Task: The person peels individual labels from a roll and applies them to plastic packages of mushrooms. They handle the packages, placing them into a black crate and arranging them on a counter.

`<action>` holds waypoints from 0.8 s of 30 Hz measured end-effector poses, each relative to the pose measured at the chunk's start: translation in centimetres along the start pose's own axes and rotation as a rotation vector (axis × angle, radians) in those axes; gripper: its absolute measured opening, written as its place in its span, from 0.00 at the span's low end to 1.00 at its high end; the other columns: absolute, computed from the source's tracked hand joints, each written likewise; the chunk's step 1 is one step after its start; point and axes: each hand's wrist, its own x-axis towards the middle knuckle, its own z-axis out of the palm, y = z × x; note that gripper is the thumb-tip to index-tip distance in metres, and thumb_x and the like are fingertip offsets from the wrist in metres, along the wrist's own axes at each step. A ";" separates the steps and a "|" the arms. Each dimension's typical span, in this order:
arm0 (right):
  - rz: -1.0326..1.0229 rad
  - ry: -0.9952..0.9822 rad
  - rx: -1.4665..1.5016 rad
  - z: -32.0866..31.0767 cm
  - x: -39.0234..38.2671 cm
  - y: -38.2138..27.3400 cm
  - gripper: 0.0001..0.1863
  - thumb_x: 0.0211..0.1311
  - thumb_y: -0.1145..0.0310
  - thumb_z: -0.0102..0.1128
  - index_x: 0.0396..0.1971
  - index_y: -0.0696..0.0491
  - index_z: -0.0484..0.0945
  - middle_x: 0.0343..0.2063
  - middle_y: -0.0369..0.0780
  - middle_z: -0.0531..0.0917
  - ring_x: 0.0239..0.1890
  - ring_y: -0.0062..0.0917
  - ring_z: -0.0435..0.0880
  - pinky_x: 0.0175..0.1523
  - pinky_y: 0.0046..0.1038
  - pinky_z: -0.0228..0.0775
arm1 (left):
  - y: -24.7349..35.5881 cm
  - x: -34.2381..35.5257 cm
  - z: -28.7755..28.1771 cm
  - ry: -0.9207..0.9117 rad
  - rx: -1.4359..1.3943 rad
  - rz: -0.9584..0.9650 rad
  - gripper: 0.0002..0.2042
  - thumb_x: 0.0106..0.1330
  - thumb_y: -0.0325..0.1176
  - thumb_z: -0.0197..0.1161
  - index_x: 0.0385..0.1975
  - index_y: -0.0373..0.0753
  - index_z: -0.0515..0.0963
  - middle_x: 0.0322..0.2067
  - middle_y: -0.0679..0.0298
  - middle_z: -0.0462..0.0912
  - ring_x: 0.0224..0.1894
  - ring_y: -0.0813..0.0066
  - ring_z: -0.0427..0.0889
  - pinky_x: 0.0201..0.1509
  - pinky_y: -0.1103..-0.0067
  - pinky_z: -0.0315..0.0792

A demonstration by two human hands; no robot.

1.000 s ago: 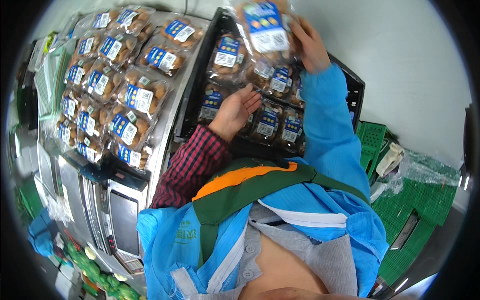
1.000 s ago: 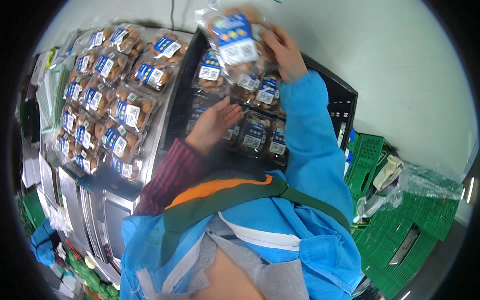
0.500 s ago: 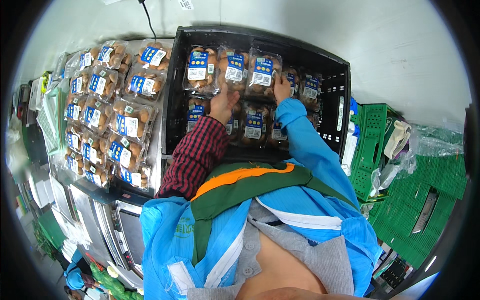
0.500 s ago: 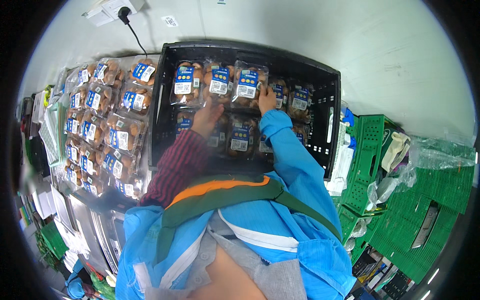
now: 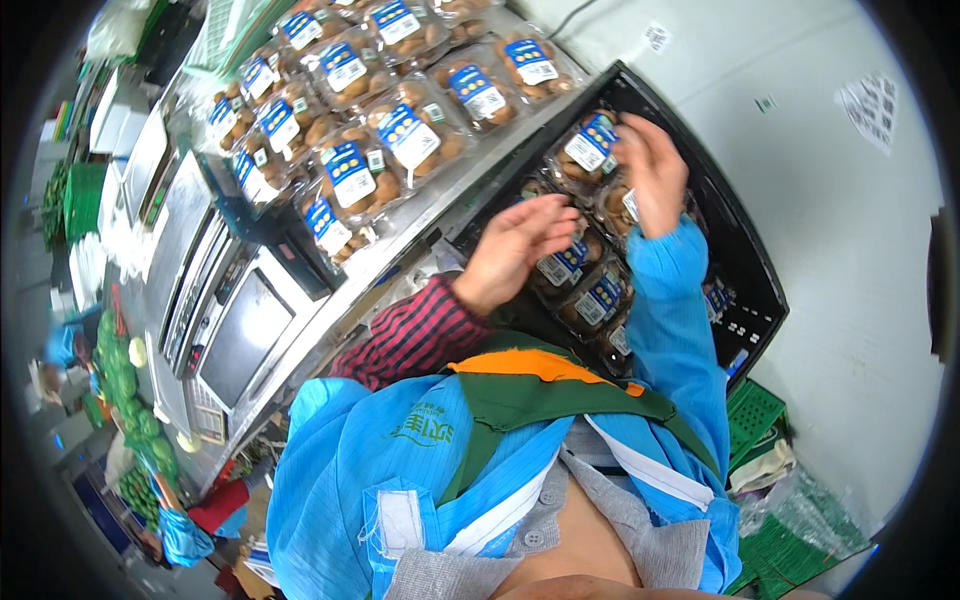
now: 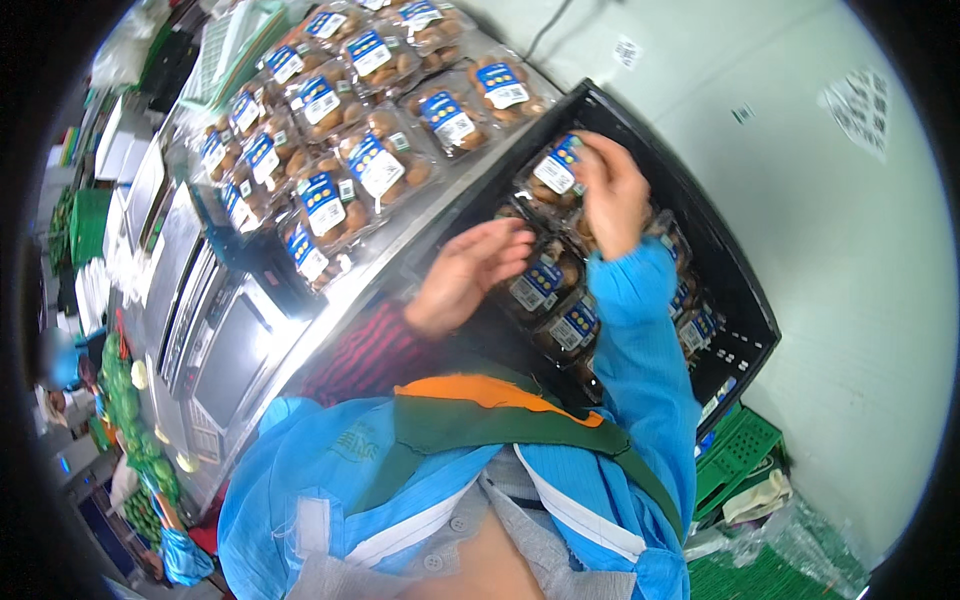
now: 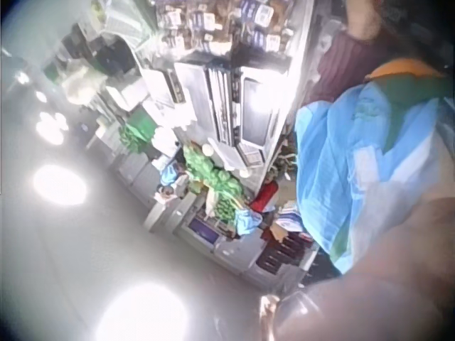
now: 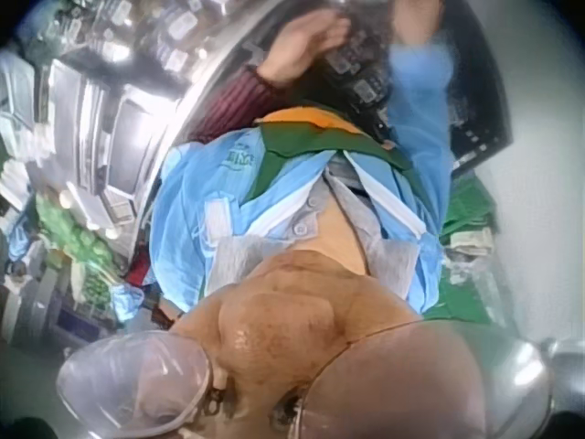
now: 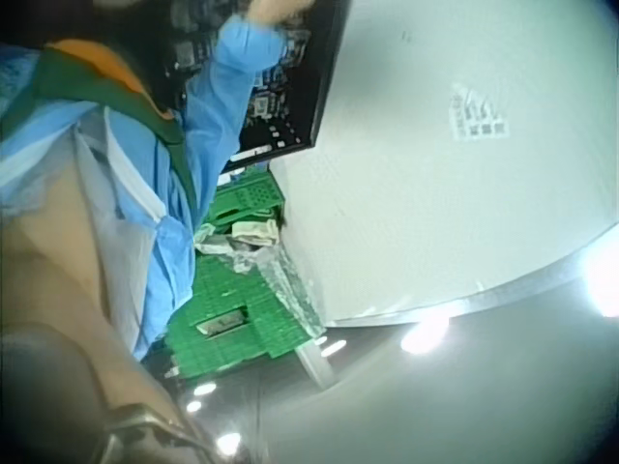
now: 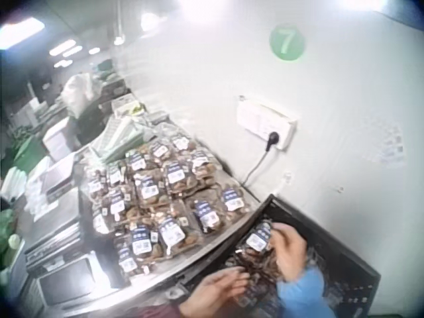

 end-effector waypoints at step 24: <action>0.271 -0.076 0.370 3.7 -3.9 -2.0 0.39 0.41 0.58 0.73 0.52 0.59 0.65 0.43 0.48 0.75 0.42 0.33 0.79 0.44 0.30 0.77 | 10.4 -2.0 -22.8 0.469 -0.245 0.211 0.13 0.61 0.40 0.66 0.30 0.34 0.77 0.18 0.64 0.75 0.27 0.72 0.75 0.43 0.72 0.75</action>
